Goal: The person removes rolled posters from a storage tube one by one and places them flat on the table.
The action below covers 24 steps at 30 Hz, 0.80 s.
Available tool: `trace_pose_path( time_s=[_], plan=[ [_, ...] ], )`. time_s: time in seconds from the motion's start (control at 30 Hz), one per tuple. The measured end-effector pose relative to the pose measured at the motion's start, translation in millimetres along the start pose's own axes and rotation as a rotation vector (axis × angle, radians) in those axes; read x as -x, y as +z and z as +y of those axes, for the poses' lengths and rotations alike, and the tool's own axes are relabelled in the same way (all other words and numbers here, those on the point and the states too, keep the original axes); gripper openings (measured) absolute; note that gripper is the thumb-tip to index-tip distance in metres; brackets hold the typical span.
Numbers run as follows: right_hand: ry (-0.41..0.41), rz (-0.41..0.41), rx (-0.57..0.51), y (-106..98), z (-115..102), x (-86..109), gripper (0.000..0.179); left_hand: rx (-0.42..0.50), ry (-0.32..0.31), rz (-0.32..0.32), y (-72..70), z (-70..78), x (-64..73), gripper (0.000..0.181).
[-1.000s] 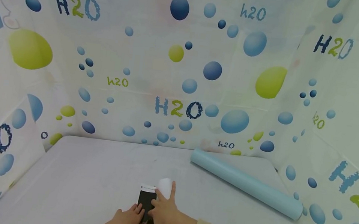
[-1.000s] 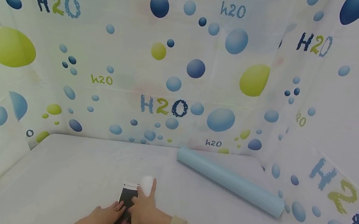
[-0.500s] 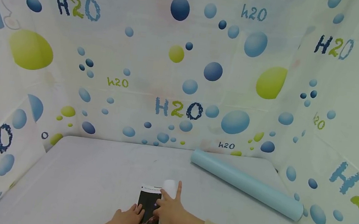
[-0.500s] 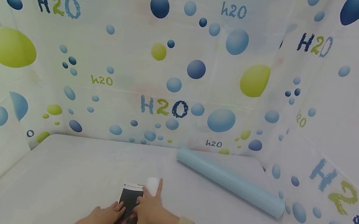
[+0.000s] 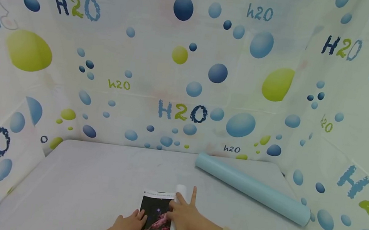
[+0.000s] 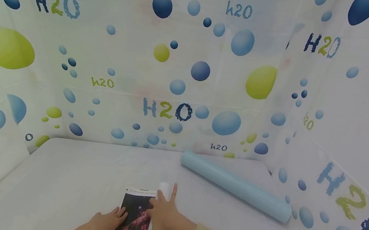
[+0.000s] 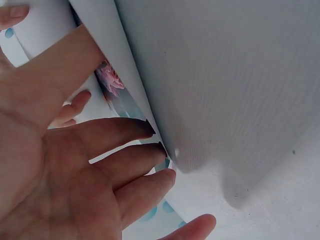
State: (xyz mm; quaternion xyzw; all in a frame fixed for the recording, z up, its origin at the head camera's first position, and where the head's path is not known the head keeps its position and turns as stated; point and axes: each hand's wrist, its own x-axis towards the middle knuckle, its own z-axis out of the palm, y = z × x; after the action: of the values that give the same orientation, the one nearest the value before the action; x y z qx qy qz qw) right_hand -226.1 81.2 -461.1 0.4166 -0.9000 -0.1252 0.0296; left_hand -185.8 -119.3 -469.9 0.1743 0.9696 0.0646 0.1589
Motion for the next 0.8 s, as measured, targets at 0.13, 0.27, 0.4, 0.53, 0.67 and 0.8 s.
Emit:
trace_pose_path(
  time_s=[0.13, 0.27, 0.4, 0.53, 0.67, 0.8],
  plan=[
    [0.000, -0.002, -0.011, 2.0, 4.4, 6.1, 0.086, -0.024, -0.011, -0.019, -0.9, -1.3, -0.2, 0.079],
    [-0.017, -0.023, 0.009, 5.2, 8.7, 11.2, 0.093, -0.040, -0.010, -0.023, -2.0, -2.0, -0.1, 0.080],
    [-0.008, -0.004, 0.025, 6.5, 12.5, 15.5, 0.093, -0.039, -0.010, -0.016, -2.4, -2.4, 0.0, 0.080],
    [0.018, -0.046, 0.055, 7.4, 17.9, 19.3, 0.090, -0.031, -0.011, -0.003, -0.8, -4.5, 0.0, 0.081],
    [0.026, -0.090, 0.100, 13.3, 22.5, 22.7, 0.095, -0.032, -0.023, 0.002, -0.5, -6.5, 0.3, 0.082],
    [0.024, -0.055, 0.112, 17.8, 25.4, 27.4, 0.100, -0.018, -0.032, -0.010, -2.0, -7.3, 0.6, 0.081]
  ],
)
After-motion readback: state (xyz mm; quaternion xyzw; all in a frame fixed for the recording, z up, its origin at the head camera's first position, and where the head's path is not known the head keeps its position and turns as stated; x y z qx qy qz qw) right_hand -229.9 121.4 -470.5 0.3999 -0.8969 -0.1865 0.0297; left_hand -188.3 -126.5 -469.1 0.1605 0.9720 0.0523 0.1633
